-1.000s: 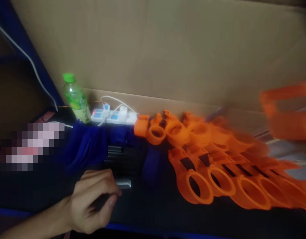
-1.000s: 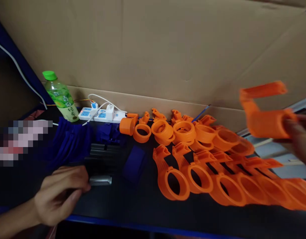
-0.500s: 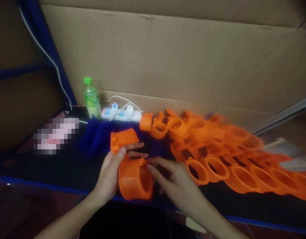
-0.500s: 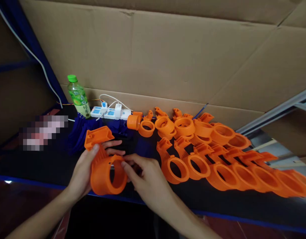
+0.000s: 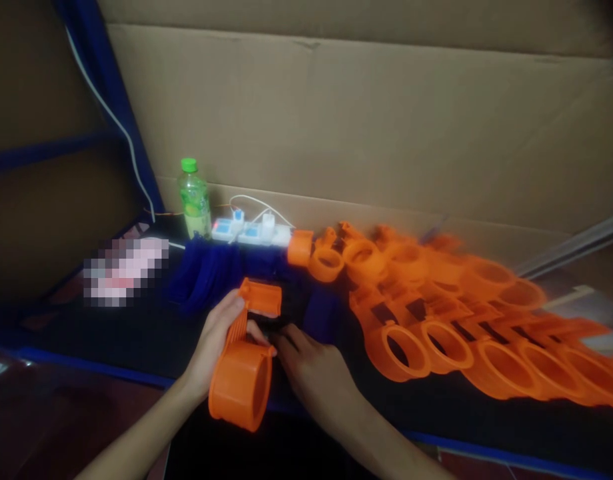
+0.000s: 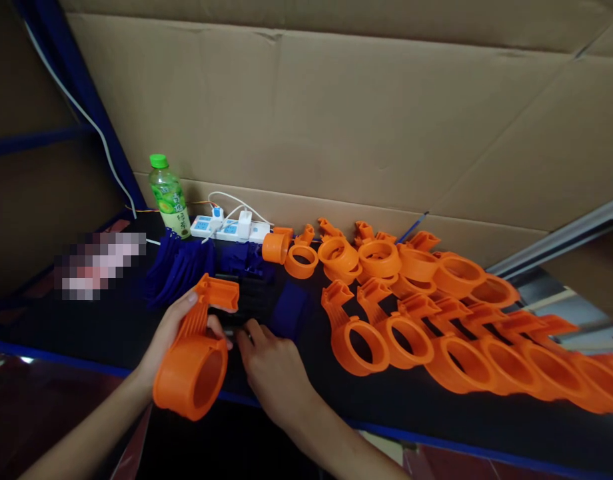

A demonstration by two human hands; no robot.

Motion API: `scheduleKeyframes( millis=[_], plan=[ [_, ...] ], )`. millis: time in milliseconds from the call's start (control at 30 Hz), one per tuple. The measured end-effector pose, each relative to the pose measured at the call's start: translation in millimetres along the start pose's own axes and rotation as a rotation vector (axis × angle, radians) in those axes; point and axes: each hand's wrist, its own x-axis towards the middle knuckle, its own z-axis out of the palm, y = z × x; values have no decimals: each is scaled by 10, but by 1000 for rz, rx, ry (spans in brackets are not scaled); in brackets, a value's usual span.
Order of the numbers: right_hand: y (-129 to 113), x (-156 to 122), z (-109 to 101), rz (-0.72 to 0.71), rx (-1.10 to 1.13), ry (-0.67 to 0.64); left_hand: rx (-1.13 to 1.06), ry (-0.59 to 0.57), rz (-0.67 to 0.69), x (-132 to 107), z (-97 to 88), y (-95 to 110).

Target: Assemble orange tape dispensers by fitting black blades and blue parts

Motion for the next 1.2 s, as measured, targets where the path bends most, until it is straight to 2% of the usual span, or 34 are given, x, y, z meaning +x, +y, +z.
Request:
scheduleKeyframes(
  millis=[167, 467, 600, 733, 933, 1067, 1200],
  plan=[
    [8, 26, -11, 60, 46, 18, 18, -53, 31, -5, 6, -46],
    [72, 63, -189, 133, 319, 0, -22, -30, 10, -72, -45, -84],
    [142, 34, -328, 187, 534, 30, -44, -47, 36, -105, -43, -104],
    [215, -18, -563, 322, 756, 52, -49, -57, 32, -116, -53, -102],
    [268, -56, -780, 439, 1178, -47, 26, -55, 70, -110, -47, -141],
    [284, -42, -793, 461, 1215, -116, 62, -64, 67, -109, -41, -171],
    [296, -50, -782, 463, 1201, -126, 61, -91, 61, -117, -45, -184]
  ],
)
